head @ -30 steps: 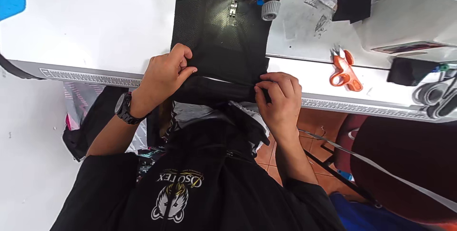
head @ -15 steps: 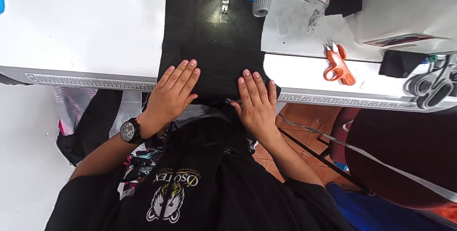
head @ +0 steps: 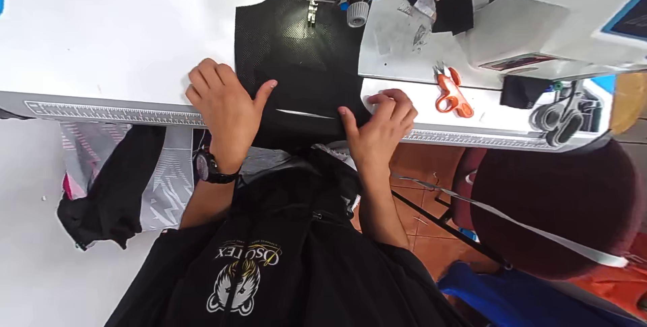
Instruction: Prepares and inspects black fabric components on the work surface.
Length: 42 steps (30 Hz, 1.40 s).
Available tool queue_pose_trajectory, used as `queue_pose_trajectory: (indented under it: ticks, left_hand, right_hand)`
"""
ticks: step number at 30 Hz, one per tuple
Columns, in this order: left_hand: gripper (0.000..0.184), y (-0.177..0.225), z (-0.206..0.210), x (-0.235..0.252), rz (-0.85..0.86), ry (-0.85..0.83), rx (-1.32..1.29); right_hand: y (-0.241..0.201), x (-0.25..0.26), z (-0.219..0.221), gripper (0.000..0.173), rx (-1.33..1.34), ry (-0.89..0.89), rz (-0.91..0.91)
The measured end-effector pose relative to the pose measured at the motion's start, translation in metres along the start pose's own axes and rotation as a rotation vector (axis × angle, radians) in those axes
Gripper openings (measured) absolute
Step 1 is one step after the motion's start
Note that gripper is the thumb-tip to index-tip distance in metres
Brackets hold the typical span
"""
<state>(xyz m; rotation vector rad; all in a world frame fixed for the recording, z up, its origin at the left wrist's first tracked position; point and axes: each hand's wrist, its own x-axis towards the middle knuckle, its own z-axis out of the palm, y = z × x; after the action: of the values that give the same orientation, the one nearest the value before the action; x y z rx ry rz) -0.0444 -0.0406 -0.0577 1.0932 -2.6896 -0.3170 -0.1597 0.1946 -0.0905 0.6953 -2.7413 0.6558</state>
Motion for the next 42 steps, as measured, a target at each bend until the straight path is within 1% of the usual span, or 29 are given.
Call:
queue_pose_trajectory:
  ticks: [2,4,5,7,8,9,11,12,14,15,16,17,18,19,20,21,22,25,28,30,31,33,35,37,39,40,42]
  left_hand:
    - [0.065,0.008,0.009,-0.005,0.052,0.016,0.010]
    - [0.053,0.007,0.013,-0.007,0.095,0.038,-0.008]
    - [0.050,0.005,0.013,-0.008,0.110,0.065,-0.036]
    - [0.044,-0.003,0.012,-0.006,0.124,0.185,-0.158]
    - [0.041,-0.009,0.009,-0.005,0.114,0.213,-0.283]
    - [0.037,-0.017,0.004,-0.003,0.093,0.198,-0.449]
    - [0.030,-0.030,-0.006,0.001,0.019,0.098,-0.823]
    - [0.025,-0.035,-0.010,0.004,-0.005,0.064,-0.970]
    - [0.013,-0.044,-0.020,0.009,-0.013,0.045,-1.159]
    - [0.014,-0.048,-0.026,0.011,-0.004,0.035,-1.220]
    - [0.025,-0.052,-0.032,0.012,0.015,0.018,-1.276]
    - [0.040,-0.057,-0.038,0.013,0.043,-0.001,-1.326]
    - [0.055,-0.063,-0.045,0.014,0.069,-0.029,-1.373]
    - [0.066,-0.069,-0.052,0.015,0.092,-0.062,-1.411]
    - [0.072,-0.075,-0.058,0.015,0.106,-0.085,-1.439]
    - [0.074,-0.081,-0.063,0.016,0.110,-0.076,-1.452]
    - [0.071,-0.087,-0.068,0.017,0.113,-0.037,-1.445]
    - [0.054,-0.101,-0.083,0.024,0.140,0.131,-1.348]
    - [0.048,-0.119,-0.107,0.053,0.241,0.249,-1.184]
    - [0.045,-0.133,-0.123,0.093,0.296,0.310,-1.074]
    - [0.042,-0.139,-0.132,0.126,0.307,0.355,-1.030]
    - [0.039,-0.149,-0.157,0.202,0.348,0.498,-0.896]
    - [0.039,-0.149,-0.197,0.247,0.415,0.652,-0.735]
    - [0.040,-0.139,-0.251,0.260,0.492,0.865,-0.558]
    - [0.039,-0.126,-0.292,0.247,0.615,1.097,-0.382]
    - [0.037,-0.122,-0.300,0.233,0.668,1.185,-0.275]
    - [0.032,-0.125,-0.292,0.203,0.779,1.323,-0.015]
  right_hand:
    - [-0.006,0.003,0.006,0.049,0.004,0.008,-0.074]
    - [-0.010,0.005,0.011,0.039,0.050,0.028,-0.178]
    - [-0.012,0.005,0.012,0.037,0.075,0.048,-0.217]
    - [-0.016,0.009,0.012,0.034,0.157,0.082,-0.235]
    - [-0.019,0.013,0.009,0.032,0.247,0.071,-0.213]
    - [-0.023,0.018,0.004,0.029,0.380,0.022,-0.180]
    - [-0.031,0.030,-0.007,0.021,0.640,-0.093,-0.161]
    - [-0.037,0.037,-0.013,0.022,0.719,-0.136,-0.179]
    - [-0.051,0.051,-0.025,0.038,0.761,-0.176,-0.247]
    - [-0.060,0.057,-0.029,0.045,0.741,-0.167,-0.284]
    - [-0.068,0.062,-0.032,0.048,0.717,-0.145,-0.322]
    - [-0.077,0.067,-0.035,0.049,0.695,-0.124,-0.363]
    - [-0.086,0.071,-0.038,0.050,0.678,-0.105,-0.402]
    - [-0.095,0.075,-0.040,0.050,0.663,-0.090,-0.435]
    - [-0.104,0.079,-0.042,0.050,0.650,-0.083,-0.460]
    - [-0.113,0.082,-0.045,0.050,0.643,-0.083,-0.482]
    - [-0.122,0.087,-0.047,0.051,0.642,-0.087,-0.506]
    - [-0.149,0.103,-0.051,0.057,0.639,-0.116,-0.554]
    - [-0.189,0.145,-0.048,0.059,0.543,-0.152,-0.571]
    - [-0.226,0.189,-0.037,0.061,0.469,-0.182,-0.513]
    - [-0.246,0.214,-0.031,0.061,0.450,-0.177,-0.482]
    - [-0.289,0.266,-0.024,0.060,0.448,-0.135,-0.443]
    - [-0.327,0.315,-0.030,0.059,0.486,-0.043,-0.505]
    - [-0.358,0.350,-0.053,0.055,0.583,0.137,-0.645]
    - [-0.373,0.359,-0.083,0.050,0.693,0.381,-0.762]
    - [-0.374,0.354,-0.093,0.049,0.742,0.488,-0.809]
    - [-0.361,0.333,-0.100,0.049,0.838,0.646,-0.902]
